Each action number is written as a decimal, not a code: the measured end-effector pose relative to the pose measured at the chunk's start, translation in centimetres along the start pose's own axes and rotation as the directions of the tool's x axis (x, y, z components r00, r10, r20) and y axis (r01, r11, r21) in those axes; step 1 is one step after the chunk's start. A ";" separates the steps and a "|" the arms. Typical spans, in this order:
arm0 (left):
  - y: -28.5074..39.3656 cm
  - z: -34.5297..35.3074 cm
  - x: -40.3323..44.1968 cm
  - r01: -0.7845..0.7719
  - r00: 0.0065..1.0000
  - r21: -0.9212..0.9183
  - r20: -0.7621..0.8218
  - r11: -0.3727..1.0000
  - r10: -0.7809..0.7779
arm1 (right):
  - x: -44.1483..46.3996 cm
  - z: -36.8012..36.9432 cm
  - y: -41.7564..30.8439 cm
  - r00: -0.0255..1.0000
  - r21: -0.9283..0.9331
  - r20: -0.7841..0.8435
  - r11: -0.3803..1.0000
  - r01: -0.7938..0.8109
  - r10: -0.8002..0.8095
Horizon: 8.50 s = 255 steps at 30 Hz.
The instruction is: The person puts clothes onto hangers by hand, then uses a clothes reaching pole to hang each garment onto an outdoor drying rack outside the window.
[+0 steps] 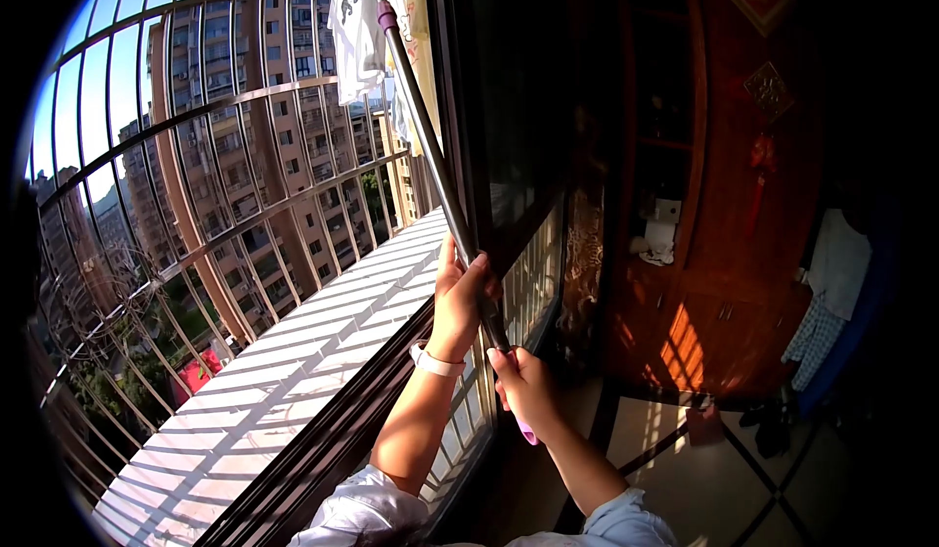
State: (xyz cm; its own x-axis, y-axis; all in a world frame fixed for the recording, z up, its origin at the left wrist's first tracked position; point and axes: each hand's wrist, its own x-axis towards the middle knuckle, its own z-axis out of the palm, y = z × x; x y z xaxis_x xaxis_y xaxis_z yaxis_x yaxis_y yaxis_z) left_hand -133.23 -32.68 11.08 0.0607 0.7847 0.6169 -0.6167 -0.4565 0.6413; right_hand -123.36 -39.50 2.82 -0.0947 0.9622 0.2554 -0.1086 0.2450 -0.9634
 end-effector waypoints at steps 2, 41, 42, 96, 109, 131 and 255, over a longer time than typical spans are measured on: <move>-0.1 0.1 0.0 0.001 1.000 0.009 -0.008 1.000 -0.001 | 0.1 0.1 0.0 1.000 -0.004 -0.004 1.000 0.001 -0.001; 1.9 0.0 1.3 -0.187 0.923 0.740 -0.092 0.646 0.373 | 0.2 1.4 -3.9 0.957 0.167 0.270 0.973 -0.157 0.108; 1.8 -0.1 1.3 -0.191 0.920 0.747 -0.088 0.636 0.381 | 0.1 1.5 -4.0 0.967 0.146 0.238 0.980 -0.134 0.096; -0.4 1.8 2.8 0.058 0.993 -0.288 0.114 0.956 -0.027 | -0.7 0.0 -4.0 0.870 -0.614 -0.276 0.772 0.168 -0.408; 0.4 0.5 1.3 0.097 0.993 -0.297 0.087 0.950 -0.075 | -1.5 2.0 -2.5 0.901 -0.578 -0.280 0.807 0.118 -0.333; 1.7 -2.8 1.9 0.063 0.989 -0.393 0.149 0.917 -0.004 | -0.8 5.5 -2.4 0.869 -0.652 -0.302 0.750 0.112 -0.392; -77.4 69.4 -14.4 0.542 0.692 0.327 0.351 0.775 -0.631 | -18.9 -105.0 -18.1 0.484 -0.947 0.041 -0.188 -0.260 -0.874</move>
State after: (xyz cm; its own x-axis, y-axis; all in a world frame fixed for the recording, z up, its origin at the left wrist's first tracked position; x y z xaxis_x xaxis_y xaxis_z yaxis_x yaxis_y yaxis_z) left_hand -31.89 -37.75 -15.73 0.7066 0.6839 0.1816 -0.1883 -0.0657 0.9799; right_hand -15.69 -49.67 6.89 0.0084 0.2469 0.9690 0.9823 -0.1834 0.0382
